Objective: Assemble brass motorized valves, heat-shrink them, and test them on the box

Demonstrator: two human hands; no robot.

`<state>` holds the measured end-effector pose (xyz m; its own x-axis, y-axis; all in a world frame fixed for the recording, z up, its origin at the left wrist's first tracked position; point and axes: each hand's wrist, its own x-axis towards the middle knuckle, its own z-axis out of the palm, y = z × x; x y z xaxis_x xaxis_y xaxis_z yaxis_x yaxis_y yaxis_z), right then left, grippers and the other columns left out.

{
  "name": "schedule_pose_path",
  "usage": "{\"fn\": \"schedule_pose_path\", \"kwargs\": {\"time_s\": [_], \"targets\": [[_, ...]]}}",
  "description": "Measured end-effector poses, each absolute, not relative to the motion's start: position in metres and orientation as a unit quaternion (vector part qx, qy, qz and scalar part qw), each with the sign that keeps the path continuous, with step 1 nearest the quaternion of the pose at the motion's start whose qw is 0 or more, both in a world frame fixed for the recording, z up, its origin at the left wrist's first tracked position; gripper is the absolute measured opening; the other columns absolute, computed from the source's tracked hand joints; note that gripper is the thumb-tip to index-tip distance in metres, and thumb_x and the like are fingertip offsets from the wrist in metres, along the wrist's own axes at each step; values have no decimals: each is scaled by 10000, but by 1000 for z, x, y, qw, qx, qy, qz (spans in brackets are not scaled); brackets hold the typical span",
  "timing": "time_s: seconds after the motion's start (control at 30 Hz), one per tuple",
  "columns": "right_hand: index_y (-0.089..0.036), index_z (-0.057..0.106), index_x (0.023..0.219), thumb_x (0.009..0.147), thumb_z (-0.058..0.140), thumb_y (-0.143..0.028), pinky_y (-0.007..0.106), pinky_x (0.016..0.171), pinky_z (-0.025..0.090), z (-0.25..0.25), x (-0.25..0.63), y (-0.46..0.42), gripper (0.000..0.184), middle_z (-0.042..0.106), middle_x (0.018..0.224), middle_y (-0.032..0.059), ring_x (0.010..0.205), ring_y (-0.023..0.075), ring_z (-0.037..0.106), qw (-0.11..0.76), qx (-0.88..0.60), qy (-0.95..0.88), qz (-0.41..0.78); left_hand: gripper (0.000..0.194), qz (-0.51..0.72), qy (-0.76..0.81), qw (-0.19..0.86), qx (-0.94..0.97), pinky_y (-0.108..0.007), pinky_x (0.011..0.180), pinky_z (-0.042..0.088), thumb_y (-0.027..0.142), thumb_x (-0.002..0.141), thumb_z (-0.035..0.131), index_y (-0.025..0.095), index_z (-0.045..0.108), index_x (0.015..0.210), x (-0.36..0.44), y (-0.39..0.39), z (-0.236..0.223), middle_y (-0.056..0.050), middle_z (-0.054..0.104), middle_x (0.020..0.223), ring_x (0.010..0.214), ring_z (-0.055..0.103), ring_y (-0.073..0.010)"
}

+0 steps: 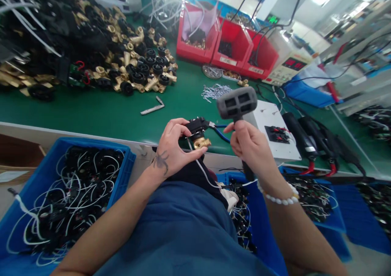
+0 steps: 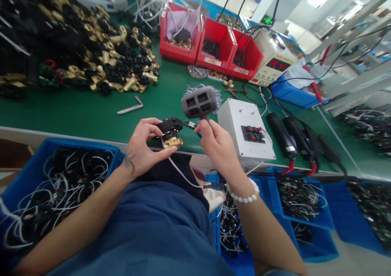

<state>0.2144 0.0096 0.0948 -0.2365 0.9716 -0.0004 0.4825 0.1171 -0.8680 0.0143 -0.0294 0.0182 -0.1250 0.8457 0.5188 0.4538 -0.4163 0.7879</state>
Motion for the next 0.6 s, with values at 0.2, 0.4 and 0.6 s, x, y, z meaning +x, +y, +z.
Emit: {"fn": "schedule_pose_path", "kwargs": {"time_s": [0.2, 0.4, 0.6], "targets": [[-187, 582, 1028, 929, 708, -347, 183, 479, 390, 67, 143, 64, 226, 532, 664, -67, 518, 69, 473, 339, -495, -561, 571, 437, 563, 527, 142, 621, -429, 877, 622, 302, 735, 853, 227, 518, 1006, 1, -59, 42, -87, 634, 1226, 1170, 654, -258], [-142, 697, 1141, 936, 698, -352, 199, 685, 504, 52, 96, 74, 294, 659, 839, -11, 730, 96, 596, 344, -418, -543, 642, 518, 542, 506, 94, 664, -515, 944, 619, 298, 728, 879, 245, 499, 1077, -8, -73, 70, -99, 638, 1271, 1220, 649, -295], [-200, 666, 1301, 912, 604, -712, 274, 739, 574, 70, 152, 24, 646, 737, 955, 56, 792, 155, 677, 355, -379, -498, 694, 535, 510, 493, 28, 705, -492, 929, 637, 371, 731, 896, 258, 507, 1080, -10, -75, 81, -97, 666, 1242, 1158, 684, -299]]}}
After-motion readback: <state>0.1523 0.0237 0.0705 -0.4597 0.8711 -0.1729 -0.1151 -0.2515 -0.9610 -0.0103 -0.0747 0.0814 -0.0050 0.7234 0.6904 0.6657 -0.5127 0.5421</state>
